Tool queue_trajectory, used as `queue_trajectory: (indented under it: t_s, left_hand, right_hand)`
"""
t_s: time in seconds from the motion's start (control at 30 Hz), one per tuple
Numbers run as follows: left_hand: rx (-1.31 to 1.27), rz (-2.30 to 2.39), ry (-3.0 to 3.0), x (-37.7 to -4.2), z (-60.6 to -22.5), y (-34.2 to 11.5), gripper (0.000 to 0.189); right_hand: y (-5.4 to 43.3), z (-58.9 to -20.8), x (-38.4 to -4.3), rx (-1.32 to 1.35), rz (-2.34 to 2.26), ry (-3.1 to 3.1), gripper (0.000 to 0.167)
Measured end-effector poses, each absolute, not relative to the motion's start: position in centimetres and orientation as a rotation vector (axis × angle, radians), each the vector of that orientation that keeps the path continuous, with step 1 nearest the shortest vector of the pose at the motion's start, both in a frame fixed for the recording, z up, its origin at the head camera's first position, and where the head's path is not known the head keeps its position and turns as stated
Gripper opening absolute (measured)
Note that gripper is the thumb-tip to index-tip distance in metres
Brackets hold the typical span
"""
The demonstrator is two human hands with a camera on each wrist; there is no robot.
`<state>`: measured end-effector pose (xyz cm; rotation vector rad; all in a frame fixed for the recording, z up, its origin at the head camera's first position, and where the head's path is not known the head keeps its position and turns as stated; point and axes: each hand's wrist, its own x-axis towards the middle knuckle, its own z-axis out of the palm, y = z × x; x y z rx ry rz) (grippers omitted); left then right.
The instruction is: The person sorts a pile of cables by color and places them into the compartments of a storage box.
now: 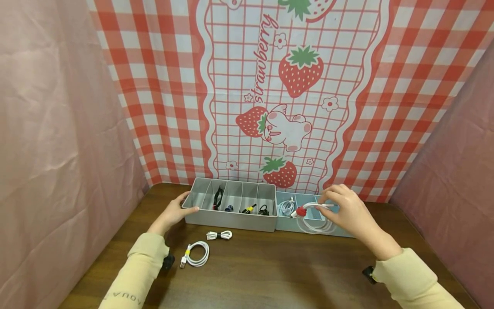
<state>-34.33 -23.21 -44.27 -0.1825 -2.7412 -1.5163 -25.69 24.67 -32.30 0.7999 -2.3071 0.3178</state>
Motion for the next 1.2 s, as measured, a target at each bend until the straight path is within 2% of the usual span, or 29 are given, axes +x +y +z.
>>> queue_trajectory:
  t_s: [0.4, 1.2]
  left_hand:
    - [-0.164, -1.513, -2.754, -34.3, -44.2, -23.2, 0.081]
    - [-0.156, -1.51, -2.761, -34.3, -44.2, -23.2, 0.082]
  right_hand:
    - [25.8, -32.5, -26.4, 0.697, 0.334, -2.338, 0.026]
    - [27.1, -34.0, -30.0, 0.648, 0.41, -2.318, 0.019]
